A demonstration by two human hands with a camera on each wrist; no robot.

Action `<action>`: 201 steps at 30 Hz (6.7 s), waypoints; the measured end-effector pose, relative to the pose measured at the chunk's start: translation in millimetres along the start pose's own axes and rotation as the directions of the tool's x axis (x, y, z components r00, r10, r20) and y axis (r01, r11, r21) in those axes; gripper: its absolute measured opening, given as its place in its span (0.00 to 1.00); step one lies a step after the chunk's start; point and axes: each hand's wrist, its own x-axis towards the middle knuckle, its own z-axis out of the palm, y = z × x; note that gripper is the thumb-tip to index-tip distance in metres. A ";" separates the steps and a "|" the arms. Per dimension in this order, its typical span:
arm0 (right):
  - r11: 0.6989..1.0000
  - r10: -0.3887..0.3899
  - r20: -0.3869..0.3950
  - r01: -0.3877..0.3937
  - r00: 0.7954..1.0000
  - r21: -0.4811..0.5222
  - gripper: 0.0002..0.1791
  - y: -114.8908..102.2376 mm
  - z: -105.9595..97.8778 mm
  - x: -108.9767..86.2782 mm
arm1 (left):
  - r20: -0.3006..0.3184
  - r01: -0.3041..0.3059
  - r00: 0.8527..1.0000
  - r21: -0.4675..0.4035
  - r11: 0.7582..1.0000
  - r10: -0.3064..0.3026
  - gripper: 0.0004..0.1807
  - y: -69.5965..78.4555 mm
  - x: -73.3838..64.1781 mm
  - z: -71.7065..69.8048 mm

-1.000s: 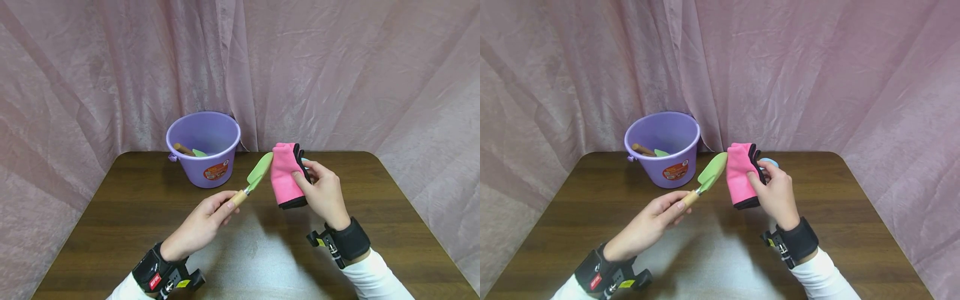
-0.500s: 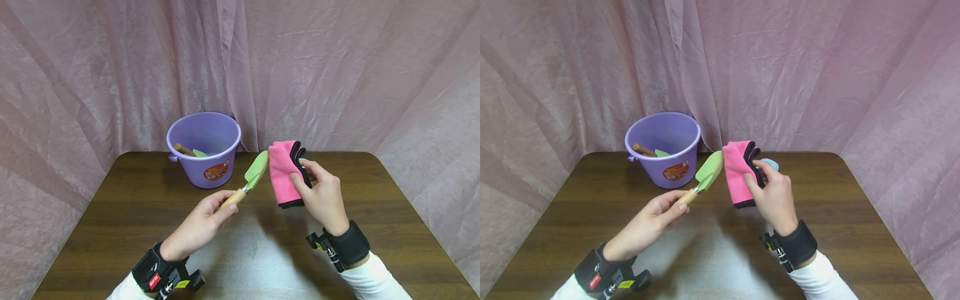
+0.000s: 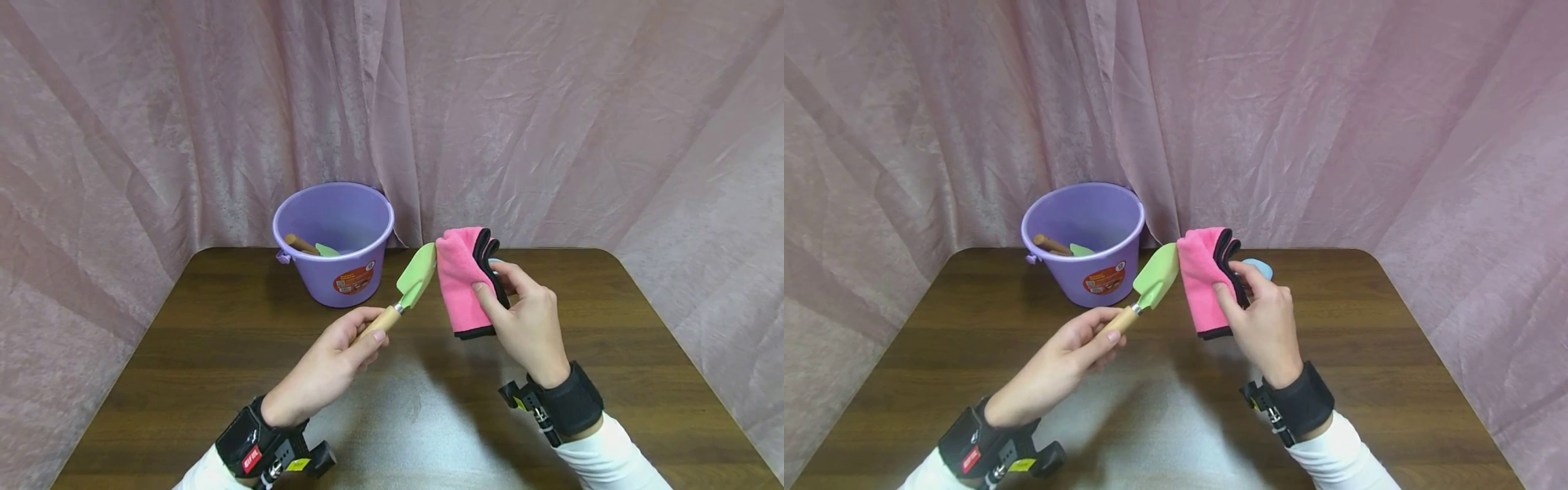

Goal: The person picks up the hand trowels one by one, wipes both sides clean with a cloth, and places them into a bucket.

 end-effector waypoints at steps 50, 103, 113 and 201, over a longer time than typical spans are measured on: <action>0.742 -0.665 0.009 0.663 0.746 -0.101 0.11 -31.9 -0.9 1.0 | -0.106 -0.028 0.994 0.072 0.997 0.036 0.19 -1.7 1.7 -4.6; 0.933 -0.273 -0.069 0.247 0.959 -0.260 0.17 -8.9 -6.2 -0.2 | -0.139 -0.025 0.989 0.169 0.985 0.049 0.17 3.6 -1.1 -5.0; 0.929 -0.315 -0.077 0.291 0.946 -0.229 0.16 -10.9 -2.9 -0.9 | -0.163 -0.015 0.986 0.089 0.996 0.030 0.18 4.4 -0.3 -5.3; 0.997 -0.071 -0.025 0.071 0.997 0.014 0.16 -18.9 -10.0 -0.4 | -0.205 -0.066 0.973 0.178 0.982 0.103 0.18 2.4 -2.2 -1.0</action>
